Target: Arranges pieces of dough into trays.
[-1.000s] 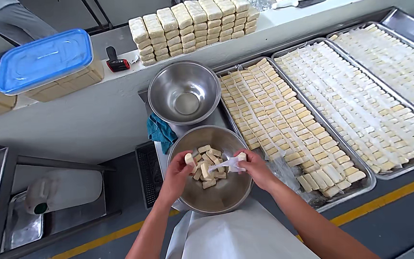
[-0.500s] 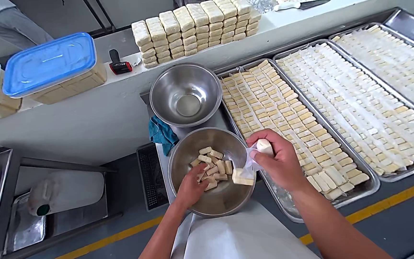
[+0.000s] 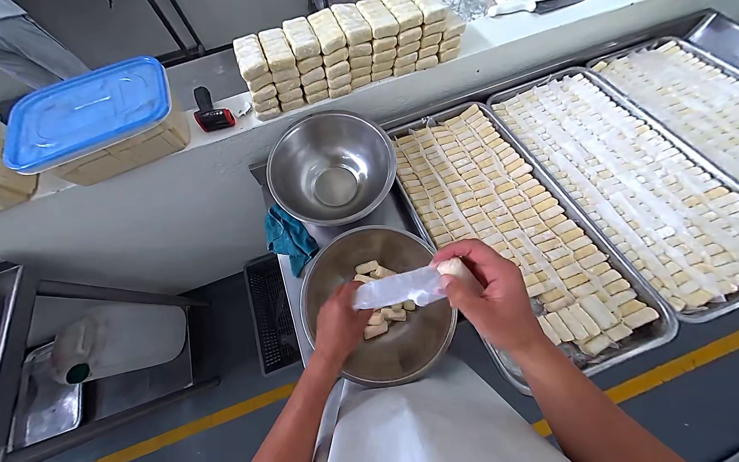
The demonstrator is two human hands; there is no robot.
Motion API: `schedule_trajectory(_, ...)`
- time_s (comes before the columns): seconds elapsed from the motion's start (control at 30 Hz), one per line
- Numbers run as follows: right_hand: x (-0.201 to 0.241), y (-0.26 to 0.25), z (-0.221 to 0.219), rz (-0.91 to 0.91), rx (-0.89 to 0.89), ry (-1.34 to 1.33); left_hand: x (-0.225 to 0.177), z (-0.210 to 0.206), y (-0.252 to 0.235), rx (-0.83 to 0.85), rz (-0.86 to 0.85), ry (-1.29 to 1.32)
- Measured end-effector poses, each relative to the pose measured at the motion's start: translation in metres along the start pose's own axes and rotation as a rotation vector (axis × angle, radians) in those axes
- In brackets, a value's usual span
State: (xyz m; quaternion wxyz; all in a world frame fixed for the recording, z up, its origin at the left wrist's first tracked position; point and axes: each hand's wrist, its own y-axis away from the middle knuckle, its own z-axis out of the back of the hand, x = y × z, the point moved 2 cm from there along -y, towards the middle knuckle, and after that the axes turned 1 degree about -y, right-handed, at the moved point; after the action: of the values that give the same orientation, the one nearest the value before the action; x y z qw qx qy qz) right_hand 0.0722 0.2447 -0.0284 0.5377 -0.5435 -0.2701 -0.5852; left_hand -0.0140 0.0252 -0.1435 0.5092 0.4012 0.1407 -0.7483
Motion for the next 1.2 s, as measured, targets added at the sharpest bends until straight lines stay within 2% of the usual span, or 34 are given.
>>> schedule_trajectory(0.1, -0.031, 0.005, -0.004, -0.215, -0.06, -0.162, 0.021, 0.018, 0.001, -0.113, 0.19, 0.254)
schedule_trajectory(0.17, -0.058, 0.009, -0.012, -0.357, 0.029, -0.006, 0.029, 0.023, 0.003, -0.174, 0.244, 0.439)
schedule_trajectory(0.23, -0.076, 0.016, -0.024, -0.45, 0.192, 0.143, 0.019, 0.023, 0.005, -0.199, 0.211, 0.546)
schedule_trajectory(0.33, -0.082, 0.03, -0.055, -0.571, 0.365, -0.083, -0.011, 0.009, 0.013, -0.047, 0.088, 0.555)
schedule_trajectory(0.43, -0.081, 0.033, -0.072, -0.679, 0.302, -0.362, -0.035, -0.005, 0.016, 0.158, 0.044, 0.507)
schedule_trajectory(0.5, -0.084, 0.031, -0.069, -0.682, 0.239, -0.378, -0.038, -0.006, 0.018, 0.17, 0.057, 0.587)
schedule_trajectory(0.63, -0.084, 0.03, -0.062, -0.654, 0.306, -0.314, -0.028, -0.005, 0.013, 0.139, 0.127, 0.722)
schedule_trajectory(0.73, -0.085, 0.033, -0.069, -0.602, 0.322, -0.178, -0.025, -0.006, 0.009, 0.081, 0.11, 0.626)
schedule_trajectory(0.93, -0.086, 0.034, -0.073, -0.521, 0.242, -0.015, -0.031, -0.012, 0.009, -0.118, -0.006, 0.377)
schedule_trajectory(1.07, -0.077, 0.022, -0.07, -0.556, 0.377, 0.177, -0.031, -0.009, 0.009, -0.135, 0.008, 0.459)
schedule_trajectory(1.2, -0.086, 0.015, -0.069, -0.527, 0.562, 0.365, -0.037, -0.01, 0.015, -0.031, 0.047, 0.627)
